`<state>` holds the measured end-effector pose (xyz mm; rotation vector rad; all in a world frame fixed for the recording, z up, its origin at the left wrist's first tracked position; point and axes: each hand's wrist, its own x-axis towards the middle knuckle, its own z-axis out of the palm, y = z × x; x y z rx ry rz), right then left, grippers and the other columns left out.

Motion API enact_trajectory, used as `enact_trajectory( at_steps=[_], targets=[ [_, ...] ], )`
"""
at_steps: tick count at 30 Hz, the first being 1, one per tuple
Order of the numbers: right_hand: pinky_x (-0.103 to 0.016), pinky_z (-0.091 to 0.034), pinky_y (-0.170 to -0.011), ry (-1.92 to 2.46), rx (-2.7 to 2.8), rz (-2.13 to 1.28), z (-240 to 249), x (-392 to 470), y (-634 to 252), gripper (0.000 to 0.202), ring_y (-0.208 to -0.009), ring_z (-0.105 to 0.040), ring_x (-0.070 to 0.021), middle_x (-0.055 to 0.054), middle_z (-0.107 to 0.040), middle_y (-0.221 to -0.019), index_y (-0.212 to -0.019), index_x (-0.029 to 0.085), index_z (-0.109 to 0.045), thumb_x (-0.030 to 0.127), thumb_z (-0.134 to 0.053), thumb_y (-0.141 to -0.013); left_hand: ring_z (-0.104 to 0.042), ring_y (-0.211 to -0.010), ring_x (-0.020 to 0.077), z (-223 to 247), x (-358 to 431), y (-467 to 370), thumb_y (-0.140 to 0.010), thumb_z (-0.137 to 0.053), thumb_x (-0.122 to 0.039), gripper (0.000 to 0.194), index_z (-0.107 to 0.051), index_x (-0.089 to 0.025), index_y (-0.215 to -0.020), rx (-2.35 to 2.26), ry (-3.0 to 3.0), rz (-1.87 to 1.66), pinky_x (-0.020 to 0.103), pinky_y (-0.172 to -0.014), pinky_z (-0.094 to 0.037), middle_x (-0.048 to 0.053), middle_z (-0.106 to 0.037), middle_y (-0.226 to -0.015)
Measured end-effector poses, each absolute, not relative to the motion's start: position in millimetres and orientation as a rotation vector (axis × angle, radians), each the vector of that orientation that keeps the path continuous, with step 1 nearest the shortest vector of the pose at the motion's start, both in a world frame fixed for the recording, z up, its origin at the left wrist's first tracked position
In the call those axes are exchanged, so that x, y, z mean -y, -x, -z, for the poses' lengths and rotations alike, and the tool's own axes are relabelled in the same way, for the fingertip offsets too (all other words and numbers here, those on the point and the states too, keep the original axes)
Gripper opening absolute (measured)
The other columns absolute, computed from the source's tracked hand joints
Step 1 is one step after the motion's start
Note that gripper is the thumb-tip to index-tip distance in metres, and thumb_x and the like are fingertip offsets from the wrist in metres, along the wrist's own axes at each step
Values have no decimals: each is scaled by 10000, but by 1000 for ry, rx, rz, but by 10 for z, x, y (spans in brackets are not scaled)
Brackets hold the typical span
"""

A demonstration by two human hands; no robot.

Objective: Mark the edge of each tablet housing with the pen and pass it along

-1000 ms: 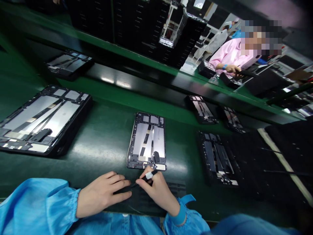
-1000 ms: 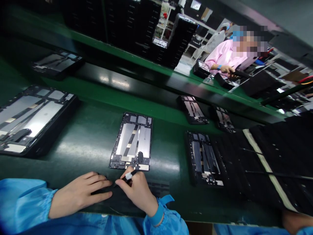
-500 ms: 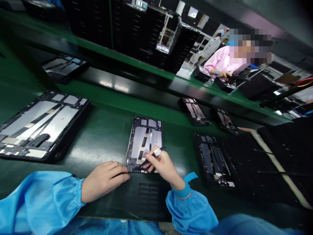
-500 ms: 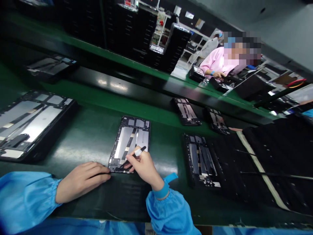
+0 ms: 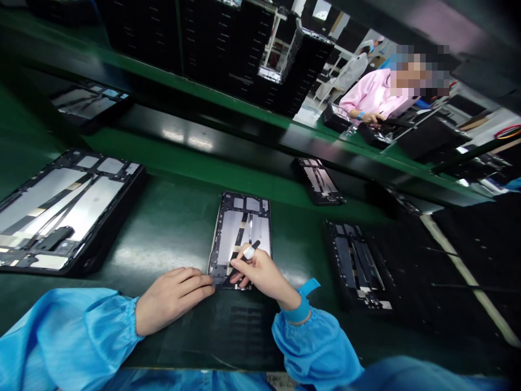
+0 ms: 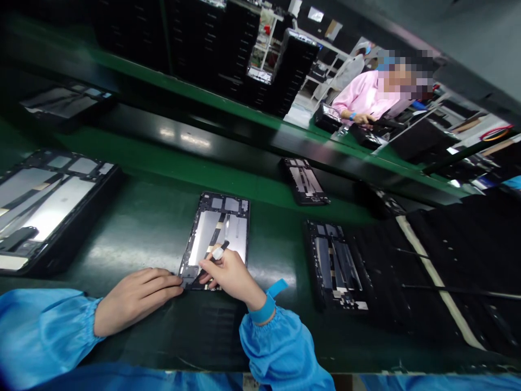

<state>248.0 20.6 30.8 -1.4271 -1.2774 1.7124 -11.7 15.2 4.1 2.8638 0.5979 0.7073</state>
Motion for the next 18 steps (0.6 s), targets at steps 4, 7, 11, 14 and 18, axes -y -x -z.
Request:
enact_trajectory(
  at_steps=[4, 7, 11, 14, 18],
  targets=[
    [-225, -578, -488, 1434, 1289, -1689, -324, -196, -2468, 422, -665, -793, -226, 26, -673, -629, -839, 222, -546, 588, -755, -826, -627, -1063, 199, -24, -159, 106, -1111, -395, -102, 291, -635, -171, -1261, -585, -2858, -721, 322, -903, -531, 49, -739, -1193],
    [-219, -570, -479, 1441, 1285, -1682, -318, -187, -2463, 401, -649, -789, -219, 35, -664, -610, -832, 221, -550, 563, -761, -826, -633, -1015, 193, -15, -169, 74, -1125, -366, -138, 309, -660, -165, -1212, -576, -2843, -828, 317, -859, -533, 53, -749, -1141],
    [-223, -572, -481, 1446, 1272, -1668, -301, -176, -2455, 383, -644, -787, -219, 34, -666, -607, -821, 227, -545, 542, -762, -819, -635, -972, 184, -21, -175, 34, -1142, -334, -170, 348, -682, -166, -1146, -578, -2832, -934, 314, -835, -514, 37, -758, -1094],
    [-224, -576, -486, 1451, 1269, -1649, -298, -167, -2451, 349, -645, -787, -221, 35, -664, -602, -820, 233, -542, 508, -756, -822, -631, -971, 186, -31, -176, 25, -1143, -338, -169, 345, -683, -165, -1139, -579, -2833, -939, 312, -846, -498, 31, -759, -1092],
    [-229, -581, -487, 1461, 1266, -1639, -304, -161, -2443, 310, -642, -785, -225, 31, -663, -597, -818, 233, -546, 481, -733, -819, -629, -982, 189, -32, -183, 24, -1144, -330, -166, 348, -678, -162, -1148, -574, -2842, -924, 314, -857, -491, 34, -758, -1098]
  ],
)
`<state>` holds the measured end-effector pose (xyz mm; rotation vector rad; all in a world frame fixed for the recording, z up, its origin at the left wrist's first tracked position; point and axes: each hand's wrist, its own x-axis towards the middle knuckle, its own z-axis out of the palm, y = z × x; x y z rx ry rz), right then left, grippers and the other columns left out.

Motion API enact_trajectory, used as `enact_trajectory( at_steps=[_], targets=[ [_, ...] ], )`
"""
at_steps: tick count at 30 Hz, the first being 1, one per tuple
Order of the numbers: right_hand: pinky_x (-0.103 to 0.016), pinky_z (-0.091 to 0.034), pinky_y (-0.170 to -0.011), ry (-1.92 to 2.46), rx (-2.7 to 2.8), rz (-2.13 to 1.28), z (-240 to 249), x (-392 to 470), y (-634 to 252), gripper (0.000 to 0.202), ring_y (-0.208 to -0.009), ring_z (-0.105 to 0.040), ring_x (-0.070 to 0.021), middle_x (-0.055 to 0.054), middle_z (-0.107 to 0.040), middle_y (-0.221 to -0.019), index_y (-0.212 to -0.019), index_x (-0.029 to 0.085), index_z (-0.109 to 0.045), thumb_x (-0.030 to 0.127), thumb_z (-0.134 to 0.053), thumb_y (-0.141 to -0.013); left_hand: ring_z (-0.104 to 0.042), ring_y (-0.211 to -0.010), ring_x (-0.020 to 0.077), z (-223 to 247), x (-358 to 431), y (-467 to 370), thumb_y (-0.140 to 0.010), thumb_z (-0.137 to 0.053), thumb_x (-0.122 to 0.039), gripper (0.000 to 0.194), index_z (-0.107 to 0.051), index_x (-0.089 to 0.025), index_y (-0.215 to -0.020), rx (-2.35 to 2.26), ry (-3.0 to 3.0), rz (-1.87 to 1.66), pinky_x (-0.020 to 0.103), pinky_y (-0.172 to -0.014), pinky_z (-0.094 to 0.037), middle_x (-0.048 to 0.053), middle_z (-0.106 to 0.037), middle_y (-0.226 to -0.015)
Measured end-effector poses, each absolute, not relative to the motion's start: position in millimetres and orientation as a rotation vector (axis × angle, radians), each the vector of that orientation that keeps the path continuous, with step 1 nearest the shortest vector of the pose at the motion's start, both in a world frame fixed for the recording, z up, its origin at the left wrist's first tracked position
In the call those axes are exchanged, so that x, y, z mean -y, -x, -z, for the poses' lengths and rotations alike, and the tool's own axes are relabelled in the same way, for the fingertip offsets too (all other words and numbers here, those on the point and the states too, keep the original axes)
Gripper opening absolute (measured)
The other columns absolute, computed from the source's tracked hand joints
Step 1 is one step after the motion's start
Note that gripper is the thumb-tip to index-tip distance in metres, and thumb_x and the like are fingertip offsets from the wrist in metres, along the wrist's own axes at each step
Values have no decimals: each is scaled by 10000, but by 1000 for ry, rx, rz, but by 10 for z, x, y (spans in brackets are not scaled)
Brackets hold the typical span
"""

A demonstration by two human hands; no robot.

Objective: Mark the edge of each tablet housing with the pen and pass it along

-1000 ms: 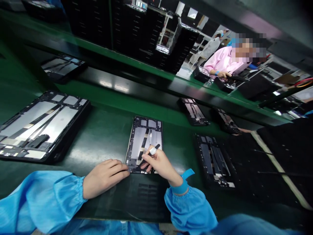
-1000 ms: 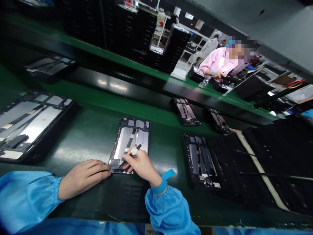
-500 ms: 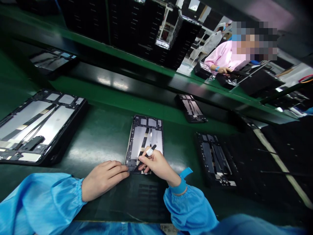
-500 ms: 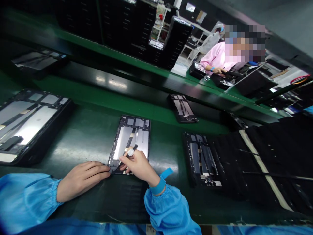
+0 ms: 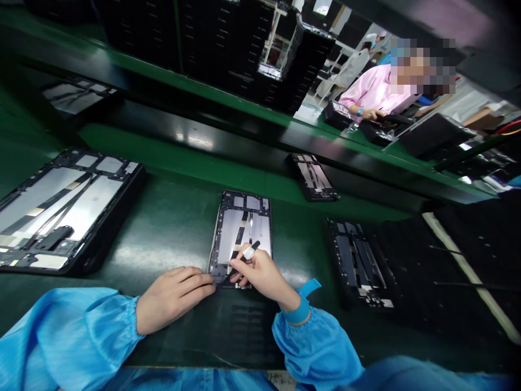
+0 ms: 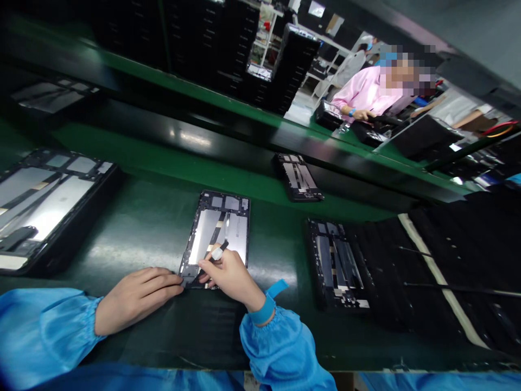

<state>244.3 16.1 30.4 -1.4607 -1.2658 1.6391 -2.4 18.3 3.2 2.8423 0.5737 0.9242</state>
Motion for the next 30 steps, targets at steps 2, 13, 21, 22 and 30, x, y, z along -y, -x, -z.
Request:
enact_trajectory(
  at_steps=[2, 13, 21, 22, 30],
  targets=[
    [-231, -583, -490, 1460, 1268, -1641, -309, -162, -2441, 301, -641, -784, -225, 30, -664, -600, -817, 231, -549, 475, -724, -814, -628, -986, 188, -29, -185, 24, -1144, -334, -164, 341, -675, -160, -1154, -576, -2847, -912, 314, -858, -490, 35, -757, -1101],
    [-224, -584, -499, 1446, 1265, -1648, -306, -171, -2436, 293, -630, -781, -212, 28, -682, -621, -826, 225, -567, 464, -736, -829, -614, -1016, 210, 54, -155, 79, -1109, -356, -95, 347, -647, -171, -1281, -571, -2888, -847, 332, -868, -490, 70, -733, -1145],
    [-219, -542, -481, 1483, 1240, -1520, -369, -92, -2544, 272, -657, -757, -202, 9, -683, -679, -818, 220, -580, 453, -716, -845, -600, -981, 220, 85, -156, 70, -1090, -293, -59, 433, -641, -180, -1317, -566, -2940, -781, 342, -831, -469, 79, -704, -1157],
    [-220, -534, -481, 1502, 1249, -1467, -374, -58, -2580, 256, -658, -749, -199, 7, -678, -683, -814, 219, -585, 442, -703, -856, -600, -979, 218, 80, -159, 62, -1094, -288, -65, 434, -644, -181, -1312, -571, -2936, -784, 341, -829, -471, 78, -703, -1153],
    [-250, -504, -555, 1571, 1422, -1298, -354, 114, -2686, 179, -648, -701, -174, 8, -674, -703, -848, 214, -623, 373, -653, -923, -614, -905, 192, 7, -162, 30, -1126, -265, -114, 434, -674, -184, -1254, -585, -2905, -819, 318, -770, -494, 66, -702, -1102]
  ],
)
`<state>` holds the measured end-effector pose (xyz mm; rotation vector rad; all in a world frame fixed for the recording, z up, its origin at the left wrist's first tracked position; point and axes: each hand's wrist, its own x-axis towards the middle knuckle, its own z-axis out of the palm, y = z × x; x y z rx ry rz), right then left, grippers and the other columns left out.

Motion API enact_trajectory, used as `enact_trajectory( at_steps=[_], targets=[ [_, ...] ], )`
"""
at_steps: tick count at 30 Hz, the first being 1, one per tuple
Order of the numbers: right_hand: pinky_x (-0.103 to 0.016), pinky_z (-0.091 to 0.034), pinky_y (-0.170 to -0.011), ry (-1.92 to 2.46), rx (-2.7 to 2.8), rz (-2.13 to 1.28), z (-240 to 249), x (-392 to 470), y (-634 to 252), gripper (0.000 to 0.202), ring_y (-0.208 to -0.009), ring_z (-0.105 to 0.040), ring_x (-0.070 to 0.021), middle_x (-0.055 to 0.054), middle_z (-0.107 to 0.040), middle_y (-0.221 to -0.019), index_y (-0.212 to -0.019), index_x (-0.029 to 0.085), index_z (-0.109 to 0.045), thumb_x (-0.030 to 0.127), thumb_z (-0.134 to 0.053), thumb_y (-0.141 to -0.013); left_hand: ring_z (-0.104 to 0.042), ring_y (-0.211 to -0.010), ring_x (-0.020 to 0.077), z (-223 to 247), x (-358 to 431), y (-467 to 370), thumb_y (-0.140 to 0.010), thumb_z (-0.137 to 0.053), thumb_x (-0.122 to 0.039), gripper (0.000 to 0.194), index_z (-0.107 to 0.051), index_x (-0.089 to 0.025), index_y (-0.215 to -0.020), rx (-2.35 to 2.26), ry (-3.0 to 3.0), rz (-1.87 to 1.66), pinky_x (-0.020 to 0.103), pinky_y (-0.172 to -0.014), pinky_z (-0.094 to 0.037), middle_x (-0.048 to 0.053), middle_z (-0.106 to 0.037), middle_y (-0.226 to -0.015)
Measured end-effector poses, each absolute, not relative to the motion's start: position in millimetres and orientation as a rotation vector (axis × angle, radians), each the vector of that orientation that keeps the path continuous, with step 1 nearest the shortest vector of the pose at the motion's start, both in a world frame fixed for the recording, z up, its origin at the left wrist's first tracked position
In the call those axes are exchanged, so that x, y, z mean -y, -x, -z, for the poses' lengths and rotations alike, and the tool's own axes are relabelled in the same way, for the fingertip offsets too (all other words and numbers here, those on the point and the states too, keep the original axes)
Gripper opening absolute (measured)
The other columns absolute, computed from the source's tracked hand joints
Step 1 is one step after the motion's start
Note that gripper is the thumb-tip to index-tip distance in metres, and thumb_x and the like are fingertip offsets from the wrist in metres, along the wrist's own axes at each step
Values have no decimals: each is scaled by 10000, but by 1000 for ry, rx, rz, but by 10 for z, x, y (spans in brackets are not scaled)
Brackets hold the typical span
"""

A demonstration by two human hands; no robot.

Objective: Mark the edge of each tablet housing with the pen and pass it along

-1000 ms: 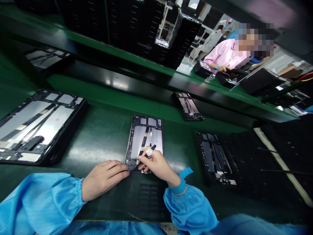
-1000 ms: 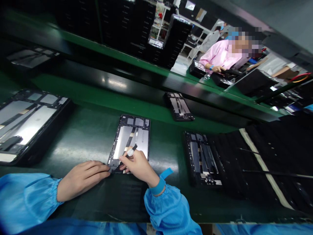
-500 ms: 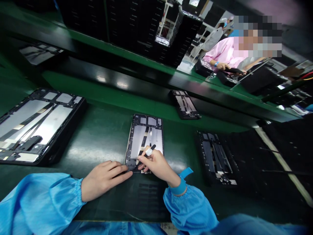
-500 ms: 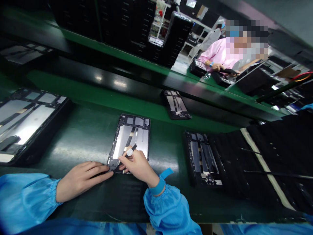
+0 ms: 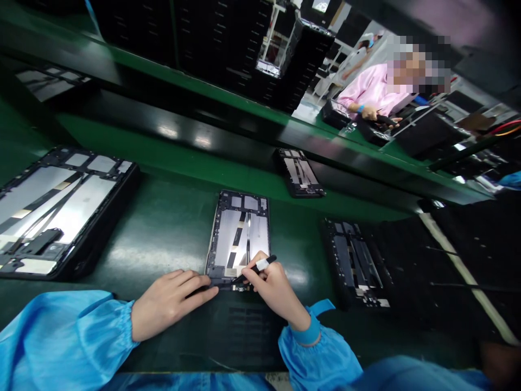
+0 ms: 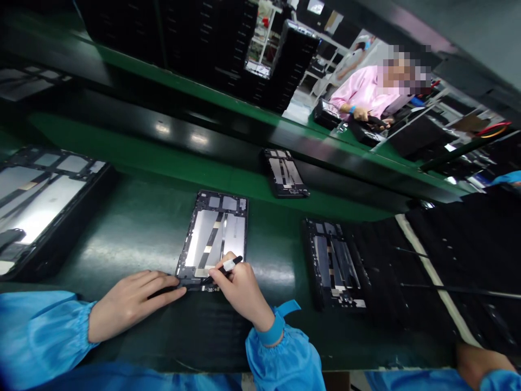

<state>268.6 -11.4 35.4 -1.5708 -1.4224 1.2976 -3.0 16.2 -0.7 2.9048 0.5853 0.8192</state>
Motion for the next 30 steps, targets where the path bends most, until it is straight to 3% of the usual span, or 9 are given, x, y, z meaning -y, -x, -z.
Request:
enact_trajectory(
  at_steps=[7, 11, 14, 23, 30],
  targets=[
    [-241, -498, -496, 1538, 1220, -1441, -330, 82, -2671, 282, -674, -750, -212, 21, -647, -680, -825, 235, -562, 472, -712, -859, -633, -992, 213, 32, -153, 59, -1094, -352, -99, 382, -664, -198, -1292, -607, -2916, -774, 331, -853, -543, 97, -694, -1195],
    [-257, -496, -509, 1567, 1320, -1354, -339, 89, -2676, 224, -663, -723, -205, 2, -672, -708, -836, 232, -602, 428, -687, -902, -635, -1061, 221, 22, -137, 86, -1064, -446, -63, 363, -627, -195, -1350, -608, -2934, -616, 336, -921, -544, 99, -693, -1246],
    [-258, -466, -507, 1592, 1431, -1273, -354, 90, -2675, 180, -597, -668, -175, 9, -673, -692, -842, 229, -633, 387, -667, -922, -636, -1054, 220, 6, -133, 93, -1074, -428, -71, 357, -630, -192, -1342, -616, -2940, -617, 337, -922, -547, 99, -696, -1243],
    [-237, -497, -503, 1536, 1246, -1415, -284, 88, -2665, 220, -705, -771, -219, 7, -691, -696, -834, 227, -596, 416, -698, -879, -631, -1036, 227, 133, -126, 64, -1043, -436, -47, 375, -624, -194, -1333, -626, -2948, -696, 336, -904, -550, 111, -685, -1238],
    [-262, -531, -546, 1529, 1296, -1365, -298, 90, -2662, 204, -697, -766, -220, 7, -699, -695, -826, 225, -616, 402, -695, -890, -639, -1062, 233, 282, -110, 60, -1021, -406, -50, 525, -508, -239, -1500, -638, -3028, -733, 347, -908, -554, 116, -655, -1298]
  ],
)
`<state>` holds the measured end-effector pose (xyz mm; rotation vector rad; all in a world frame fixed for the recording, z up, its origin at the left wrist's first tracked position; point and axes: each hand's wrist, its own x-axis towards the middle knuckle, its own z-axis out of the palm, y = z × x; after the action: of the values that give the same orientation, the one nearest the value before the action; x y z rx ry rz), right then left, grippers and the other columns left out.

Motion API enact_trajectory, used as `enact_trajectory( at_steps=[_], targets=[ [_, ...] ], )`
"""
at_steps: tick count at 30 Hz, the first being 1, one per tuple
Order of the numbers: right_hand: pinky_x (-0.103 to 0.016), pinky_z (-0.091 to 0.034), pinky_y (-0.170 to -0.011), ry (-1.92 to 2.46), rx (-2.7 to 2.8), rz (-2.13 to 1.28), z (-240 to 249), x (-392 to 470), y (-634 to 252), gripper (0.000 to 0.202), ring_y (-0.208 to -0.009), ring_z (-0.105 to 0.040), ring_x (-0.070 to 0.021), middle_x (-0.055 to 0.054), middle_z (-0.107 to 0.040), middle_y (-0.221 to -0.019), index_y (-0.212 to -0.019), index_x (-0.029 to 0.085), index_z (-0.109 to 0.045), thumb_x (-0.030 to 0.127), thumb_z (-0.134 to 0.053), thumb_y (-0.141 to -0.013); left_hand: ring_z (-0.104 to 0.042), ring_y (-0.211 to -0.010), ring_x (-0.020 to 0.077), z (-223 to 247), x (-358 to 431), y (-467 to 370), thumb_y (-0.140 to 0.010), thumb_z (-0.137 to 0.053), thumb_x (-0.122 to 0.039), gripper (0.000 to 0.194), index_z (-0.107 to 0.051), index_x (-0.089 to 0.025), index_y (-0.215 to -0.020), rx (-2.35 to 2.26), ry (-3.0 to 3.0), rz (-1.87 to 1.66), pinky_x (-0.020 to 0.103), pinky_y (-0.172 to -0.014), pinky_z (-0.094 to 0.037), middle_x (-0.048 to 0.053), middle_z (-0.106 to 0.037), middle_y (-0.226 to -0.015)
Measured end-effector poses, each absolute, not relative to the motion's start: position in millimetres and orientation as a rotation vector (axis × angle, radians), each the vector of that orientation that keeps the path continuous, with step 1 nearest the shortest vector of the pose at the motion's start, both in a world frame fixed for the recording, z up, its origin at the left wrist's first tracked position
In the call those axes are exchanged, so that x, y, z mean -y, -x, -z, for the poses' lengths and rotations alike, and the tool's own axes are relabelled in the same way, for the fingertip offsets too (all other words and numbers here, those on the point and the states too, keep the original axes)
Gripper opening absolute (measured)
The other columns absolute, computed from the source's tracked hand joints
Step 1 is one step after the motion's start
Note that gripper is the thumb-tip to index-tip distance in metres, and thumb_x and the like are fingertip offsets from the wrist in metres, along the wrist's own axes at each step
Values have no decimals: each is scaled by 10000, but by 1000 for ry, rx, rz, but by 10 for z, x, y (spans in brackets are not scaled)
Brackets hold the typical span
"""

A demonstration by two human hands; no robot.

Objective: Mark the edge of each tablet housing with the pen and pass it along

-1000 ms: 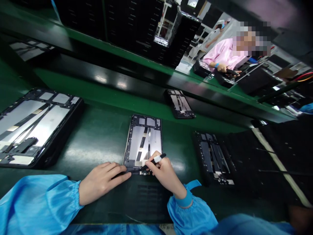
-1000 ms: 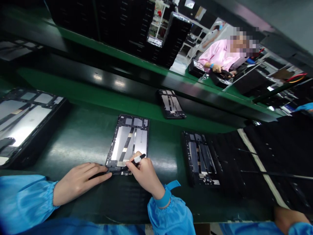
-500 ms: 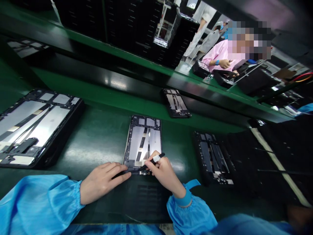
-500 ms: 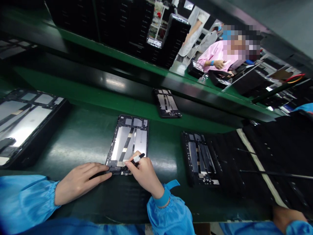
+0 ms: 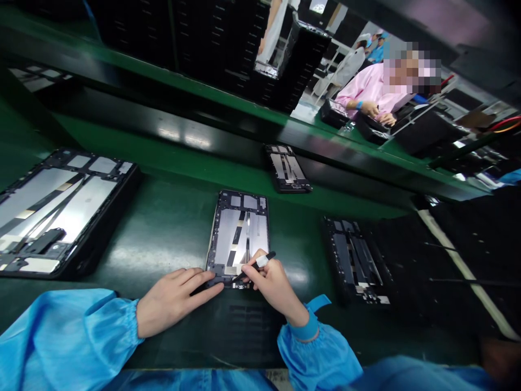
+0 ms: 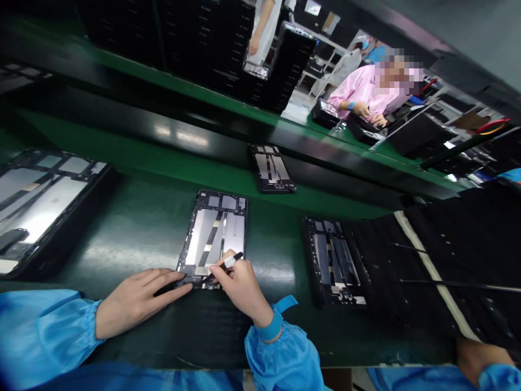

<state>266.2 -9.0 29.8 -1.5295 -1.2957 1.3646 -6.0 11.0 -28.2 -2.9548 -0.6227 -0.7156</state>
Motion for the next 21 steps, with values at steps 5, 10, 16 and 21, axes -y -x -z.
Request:
enact_trajectory(
  at_steps=[5, 10, 16, 21],
  targets=[
    [-274, -539, -568, 1518, 1325, -1345, -295, 84, -2662, 193, -702, -759, -218, 6, -704, -723, -831, 228, -625, 394, -689, -907, -630, -1055, 240, 218, -119, 58, -1035, -394, -62, 470, -563, -226, -1442, 632, 2943, 720, 348, -890, -548, 110, -666, -1269],
    [-266, -512, -544, 1536, 1380, -1318, -302, 79, -2660, 186, -676, -735, -208, 7, -693, -696, -834, 232, -632, 390, -669, -925, -630, -1052, 242, 55, -71, -62, -1029, -421, -95, 408, -612, -215, -1368, 680, 2949, 647, 335, -870, -556, 117, -664, -1245],
    [-283, -500, -521, 1535, 1297, -1242, -255, 106, -2703, 245, -619, -682, -207, -3, -666, -675, -790, 237, -606, 435, -695, -903, -647, -1009, 242, -7, -114, -103, -994, -437, -66, 451, -609, -238, -1374, 713, 3031, 646, 332, -817, -583, 115, -648, -1324],
    [-360, -574, -791, 1461, 897, -872, -109, 68, -2725, 349, -741, -684, -216, -1, -670, -711, -763, 255, -550, 538, -718, -879, -642, -1115, 210, 31, -213, 60, -1050, -445, -102, 356, -616, -198, -1346, 620, 3110, 816, 296, -937, -542, 86, -648, -1397]
  ],
)
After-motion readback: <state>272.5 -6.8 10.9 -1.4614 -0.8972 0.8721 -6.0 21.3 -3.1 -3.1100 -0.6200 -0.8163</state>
